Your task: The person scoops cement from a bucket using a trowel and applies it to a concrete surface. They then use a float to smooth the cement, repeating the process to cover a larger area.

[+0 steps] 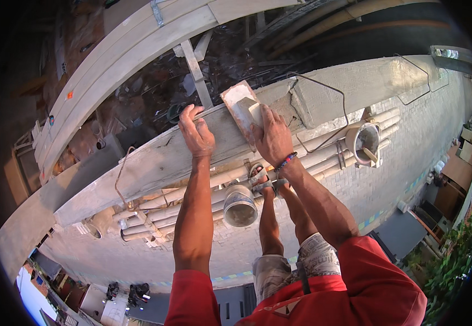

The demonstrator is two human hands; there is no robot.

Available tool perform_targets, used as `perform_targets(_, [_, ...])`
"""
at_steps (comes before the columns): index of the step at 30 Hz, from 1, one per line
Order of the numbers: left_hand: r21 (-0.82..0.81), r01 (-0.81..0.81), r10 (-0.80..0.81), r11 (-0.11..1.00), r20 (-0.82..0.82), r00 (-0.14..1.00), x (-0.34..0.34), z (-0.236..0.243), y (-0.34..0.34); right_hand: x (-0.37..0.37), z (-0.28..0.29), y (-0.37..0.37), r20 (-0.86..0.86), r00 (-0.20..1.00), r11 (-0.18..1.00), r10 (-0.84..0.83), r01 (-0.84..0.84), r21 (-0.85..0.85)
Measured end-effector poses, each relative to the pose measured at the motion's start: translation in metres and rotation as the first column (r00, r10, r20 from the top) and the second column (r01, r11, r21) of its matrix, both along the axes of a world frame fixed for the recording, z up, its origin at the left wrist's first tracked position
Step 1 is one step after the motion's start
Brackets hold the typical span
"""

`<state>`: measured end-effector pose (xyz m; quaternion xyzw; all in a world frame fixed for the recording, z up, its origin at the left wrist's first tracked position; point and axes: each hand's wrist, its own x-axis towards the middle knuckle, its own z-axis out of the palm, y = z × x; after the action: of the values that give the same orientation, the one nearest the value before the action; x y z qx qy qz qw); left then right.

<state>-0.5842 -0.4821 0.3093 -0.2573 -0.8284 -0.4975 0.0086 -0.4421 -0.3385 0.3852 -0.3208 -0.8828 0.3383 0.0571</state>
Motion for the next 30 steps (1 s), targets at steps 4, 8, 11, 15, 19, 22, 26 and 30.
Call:
perform_targets(4, [0.144, -0.018, -0.001, 0.989, 0.134, 0.991, 0.001, 0.001, 0.000, 0.031, 0.019, 0.010, -0.111, 0.990, 0.931, 0.088, -0.121, -0.345])
perform_targets(8, [0.073, 0.006, -0.008, 0.997, 0.025, 1.000, -0.001, -0.002, -0.002, 0.062, 0.031, 0.037, -0.113, 0.970, 0.959, -0.216, 0.189, -0.211])
perform_targets(11, [0.010, 0.013, -0.013, 1.000, -0.001, 1.000, 0.000, 0.001, 0.000, 0.075, 0.026, 0.053, 0.004, 0.969, 0.967, -0.245, 0.245, -0.066])
perform_targets(15, [-0.053, 0.008, -0.009, 0.999, -0.027, 1.000, 0.001, 0.003, 0.001, 0.078, 0.012, 0.049, 0.000, 0.963, 0.955, -0.271, 0.269, 0.125])
perform_targets(19, [-0.082, 0.022, -0.021, 0.996, 0.011, 1.000, 0.003, 0.007, 0.005, 0.062, -0.005, 0.047, 0.023, 0.943, 0.919, -0.331, 0.317, 0.236])
perform_targets(22, [-0.102, 0.026, -0.026, 0.994, 0.002, 1.000, 0.001, 0.004, 0.004, 0.053, -0.007, 0.010, 0.056, 0.980, 0.975, -0.192, 0.183, 0.127])
perform_targets(26, [-0.165, 0.069, -0.071, 0.984, -0.005, 0.997, -0.007, 0.002, -0.012, 0.061, 0.016, -0.051, 0.020, 0.997, 0.990, 0.075, -0.072, -0.119])
perform_targets(30, [-0.275, 0.112, -0.174, 0.955, -0.213, 0.961, -0.014, 0.020, -0.024, 0.086, 0.017, 0.004, -0.154, 0.957, 0.957, -0.246, 0.265, 0.116])
